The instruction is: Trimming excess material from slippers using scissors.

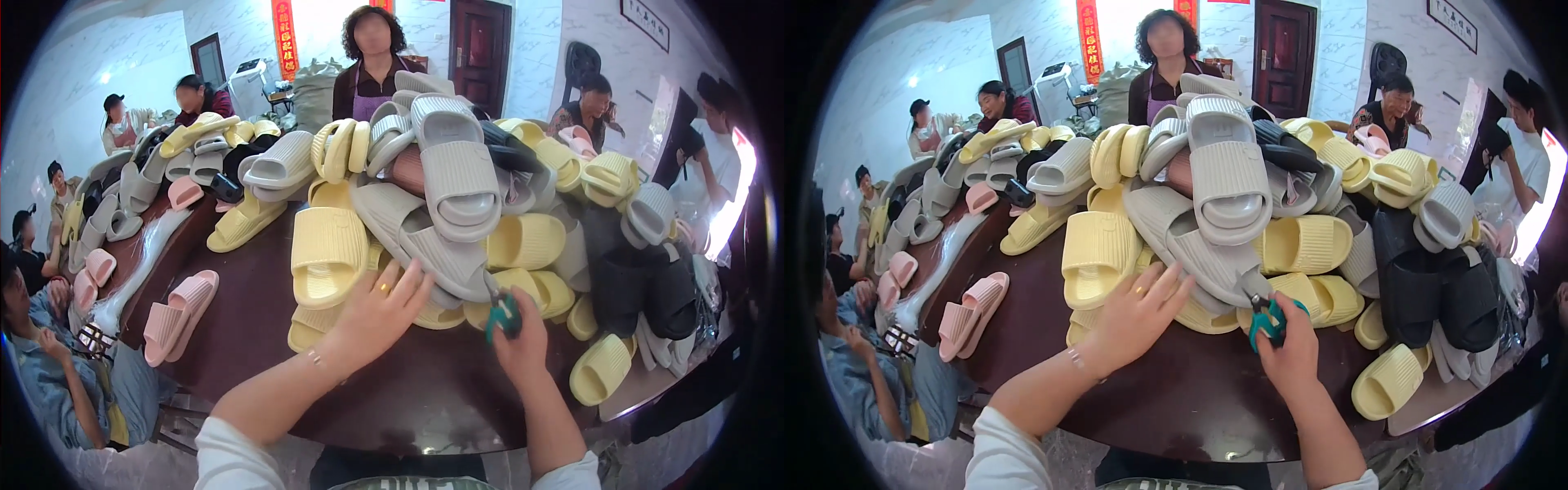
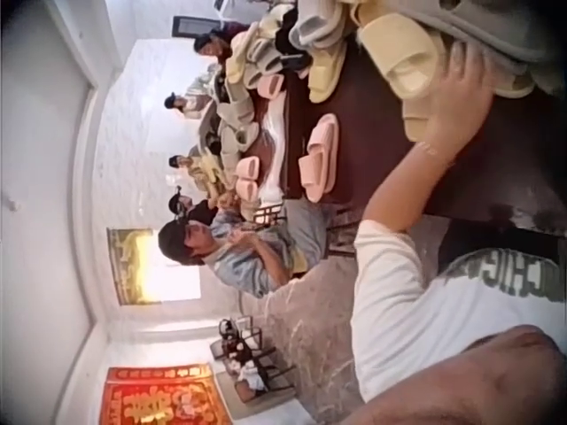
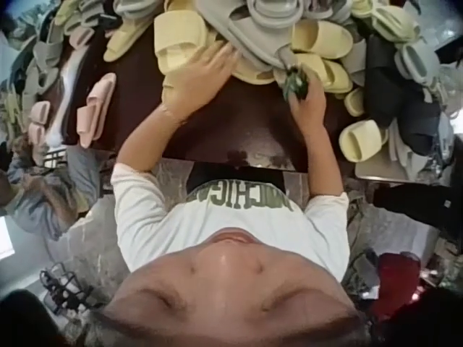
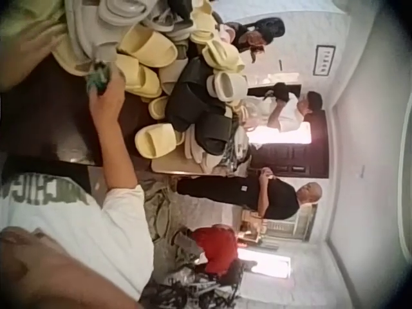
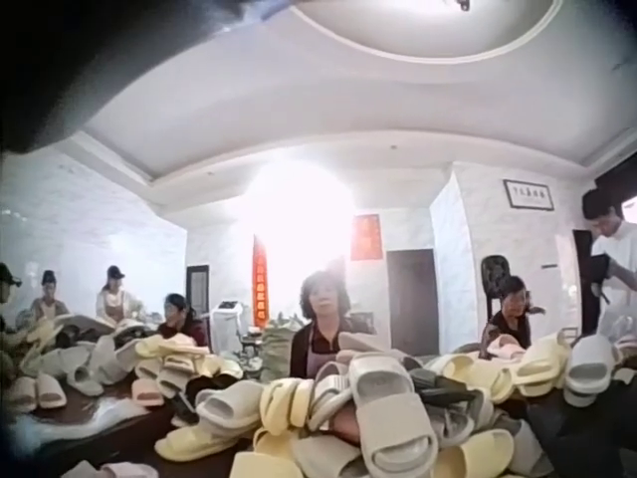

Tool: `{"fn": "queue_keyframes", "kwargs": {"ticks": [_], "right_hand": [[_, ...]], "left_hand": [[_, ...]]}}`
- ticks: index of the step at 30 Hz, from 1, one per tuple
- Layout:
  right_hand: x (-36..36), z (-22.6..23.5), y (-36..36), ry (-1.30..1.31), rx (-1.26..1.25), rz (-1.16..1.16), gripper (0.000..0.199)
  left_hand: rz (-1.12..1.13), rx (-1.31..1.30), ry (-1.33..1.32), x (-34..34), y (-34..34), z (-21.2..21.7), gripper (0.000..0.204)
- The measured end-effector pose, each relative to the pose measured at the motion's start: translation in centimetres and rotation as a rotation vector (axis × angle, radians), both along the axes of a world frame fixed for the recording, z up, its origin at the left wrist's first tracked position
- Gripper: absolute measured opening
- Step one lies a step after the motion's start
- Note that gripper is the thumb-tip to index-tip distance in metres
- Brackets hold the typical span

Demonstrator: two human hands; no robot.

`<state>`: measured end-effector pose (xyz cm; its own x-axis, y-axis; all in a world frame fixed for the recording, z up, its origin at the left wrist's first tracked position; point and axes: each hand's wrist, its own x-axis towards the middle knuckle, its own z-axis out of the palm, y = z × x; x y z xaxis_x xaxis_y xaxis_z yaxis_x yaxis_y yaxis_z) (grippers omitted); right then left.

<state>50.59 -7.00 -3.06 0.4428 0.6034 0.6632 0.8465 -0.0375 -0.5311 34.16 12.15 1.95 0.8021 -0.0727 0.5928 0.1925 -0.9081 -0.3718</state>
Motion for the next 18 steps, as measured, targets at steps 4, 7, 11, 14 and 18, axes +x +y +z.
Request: {"fn": "queue_keyframes", "kwargs": {"ticks": [4,7,11,14,18], "right_hand": [[1.3,-0.8,1.6,-0.004,-0.010,-0.159,0.049],[1.3,-1.6,1.3,0.051,-0.003,-0.173,0.048],[0.6,-1.6,0.6,0.183,0.015,-0.053,0.046],[0.7,-1.1,0.9,0.077,0.039,0.012,0.045],[1.0,-2.0,2.5,0.284,0.017,-0.026,0.046]], "left_hand": [[0.137,-0.069,0.005,3.6,0.6,-0.4,0.051],[0.155,-0.188,0.027,4.3,0.9,-0.7,0.054],[0.048,-0.352,-0.155,4.3,2.0,-2.8,0.052],[-0.135,-1.068,-0.484,4.4,0.6,-2.8,0.048],[-0.262,-2.135,-0.521,5.8,0.0,-1.5,0.049]]}}
